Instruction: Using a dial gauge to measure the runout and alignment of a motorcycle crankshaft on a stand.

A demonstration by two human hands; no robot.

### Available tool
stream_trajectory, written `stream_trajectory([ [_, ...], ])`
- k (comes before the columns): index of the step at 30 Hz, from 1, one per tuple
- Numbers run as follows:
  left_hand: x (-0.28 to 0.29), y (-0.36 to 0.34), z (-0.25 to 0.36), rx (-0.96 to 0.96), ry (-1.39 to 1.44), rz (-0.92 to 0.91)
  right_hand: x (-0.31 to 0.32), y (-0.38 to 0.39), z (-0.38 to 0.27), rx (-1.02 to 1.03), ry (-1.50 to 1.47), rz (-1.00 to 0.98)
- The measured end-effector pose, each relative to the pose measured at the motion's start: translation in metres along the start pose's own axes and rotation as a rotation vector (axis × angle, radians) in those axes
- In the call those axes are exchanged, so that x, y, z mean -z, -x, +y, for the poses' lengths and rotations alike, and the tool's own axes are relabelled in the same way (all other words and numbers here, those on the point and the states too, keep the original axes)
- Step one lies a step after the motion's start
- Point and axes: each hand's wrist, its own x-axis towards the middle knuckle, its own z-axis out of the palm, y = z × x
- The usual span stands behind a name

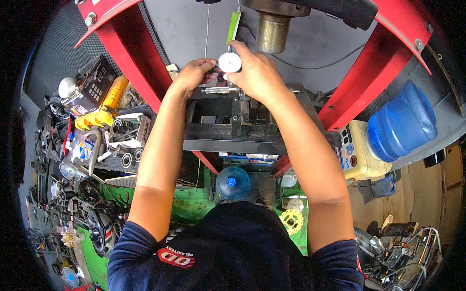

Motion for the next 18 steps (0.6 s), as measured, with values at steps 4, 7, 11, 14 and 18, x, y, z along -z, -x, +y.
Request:
stream_trajectory([
  [4,0.002,0.004,0.001,-0.137,-0.213,0.217,-0.002,-0.001,0.002,0.046,-0.002,0.012],
  [7,-0.004,0.025,0.006,-0.245,-0.277,0.302,0.003,0.002,0.005,0.034,-0.042,0.010],
  [11,-0.032,0.059,0.019,-0.183,-0.155,-0.023,0.006,0.000,0.002,-0.078,-0.129,-0.012],
  [14,-0.040,0.057,0.016,-0.154,-0.202,-0.023,0.004,-0.002,-0.001,-0.084,-0.144,-0.009],
  [18,-0.042,0.058,0.018,-0.142,-0.142,-0.026,0.004,-0.003,0.003,-0.062,-0.097,0.004],
])
